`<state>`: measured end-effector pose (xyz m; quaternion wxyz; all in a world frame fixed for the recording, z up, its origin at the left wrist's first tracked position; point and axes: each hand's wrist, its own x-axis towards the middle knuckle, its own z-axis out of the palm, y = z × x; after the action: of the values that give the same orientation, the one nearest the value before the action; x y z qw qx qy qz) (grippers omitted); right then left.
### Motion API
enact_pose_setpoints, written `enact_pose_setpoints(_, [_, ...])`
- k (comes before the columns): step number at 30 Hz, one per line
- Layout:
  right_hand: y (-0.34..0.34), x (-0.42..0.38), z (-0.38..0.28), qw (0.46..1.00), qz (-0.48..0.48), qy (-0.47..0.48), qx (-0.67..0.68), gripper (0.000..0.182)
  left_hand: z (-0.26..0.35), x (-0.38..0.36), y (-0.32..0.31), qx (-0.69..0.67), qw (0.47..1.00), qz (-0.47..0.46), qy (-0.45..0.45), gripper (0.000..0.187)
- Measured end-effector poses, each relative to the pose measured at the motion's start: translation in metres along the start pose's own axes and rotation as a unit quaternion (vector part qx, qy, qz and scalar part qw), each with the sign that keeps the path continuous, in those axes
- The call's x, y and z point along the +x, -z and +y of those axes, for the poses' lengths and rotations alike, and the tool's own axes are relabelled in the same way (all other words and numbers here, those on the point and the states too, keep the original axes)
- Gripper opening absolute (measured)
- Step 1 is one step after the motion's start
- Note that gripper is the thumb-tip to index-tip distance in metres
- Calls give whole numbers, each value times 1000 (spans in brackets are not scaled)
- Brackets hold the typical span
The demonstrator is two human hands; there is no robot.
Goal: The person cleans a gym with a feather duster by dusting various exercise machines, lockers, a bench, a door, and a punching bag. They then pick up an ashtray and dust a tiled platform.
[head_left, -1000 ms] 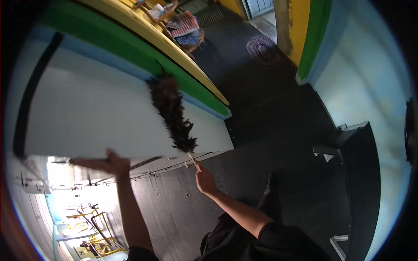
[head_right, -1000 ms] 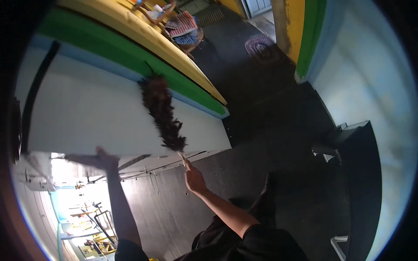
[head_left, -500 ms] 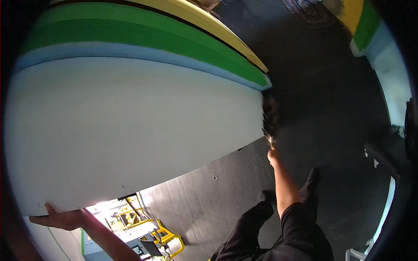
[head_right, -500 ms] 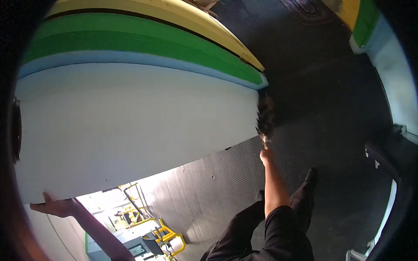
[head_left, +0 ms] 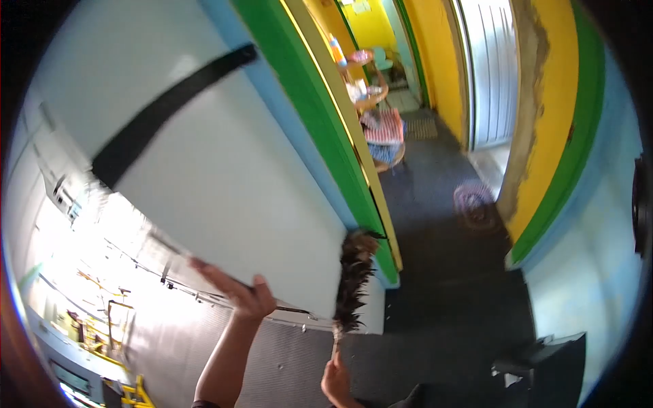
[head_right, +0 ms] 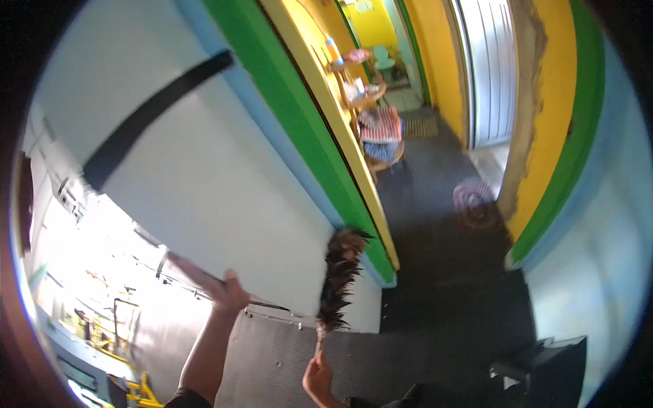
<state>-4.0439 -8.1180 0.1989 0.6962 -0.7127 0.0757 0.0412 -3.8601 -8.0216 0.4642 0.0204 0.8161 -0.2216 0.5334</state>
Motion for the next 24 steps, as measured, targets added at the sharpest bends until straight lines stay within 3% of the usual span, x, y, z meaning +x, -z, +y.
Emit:
enact_pose_setpoints(2, [9,-26,-64,998,-21,18,64,52,3,-3,7,38,998,18,-41,80])
enact_pose_setpoints(4, [23,-34,-121,998,-37,46,38,52,5,-6,-1,29,996,69,-43,75])
enact_pose_setpoints(6, [23,-28,-159,995,-55,76,16,53,1,-6,-10,38,999,22,1,68])
enact_pose_setpoints(8, [20,-27,-184,987,-28,127,97,53,-1,1,5,1,1000,22,0,63])
enact_pose_setpoints(10, [28,-28,-223,987,-34,143,67,54,-1,7,20,-40,999,18,-8,58])
enact_pose_setpoints(12, [34,-37,-284,931,18,359,-64,55,-1,20,42,-55,998,7,32,50])
enact_pose_setpoints(13, [35,-39,-314,928,24,367,-62,55,2,32,52,-77,995,14,57,46])
enact_pose_setpoints(16, [36,-41,-391,907,13,420,-41,56,-12,60,60,-21,997,37,65,47])
enact_pose_setpoints(20, [17,-20,-476,837,70,535,-91,52,-23,119,84,-2,993,90,79,55])
enact_pose_setpoints(22, [17,-11,-536,856,8,512,-70,57,-36,132,75,25,992,101,70,57])
enact_pose_setpoints(24, [17,-9,-599,856,43,503,-109,49,-43,129,63,-123,986,-59,99,56])
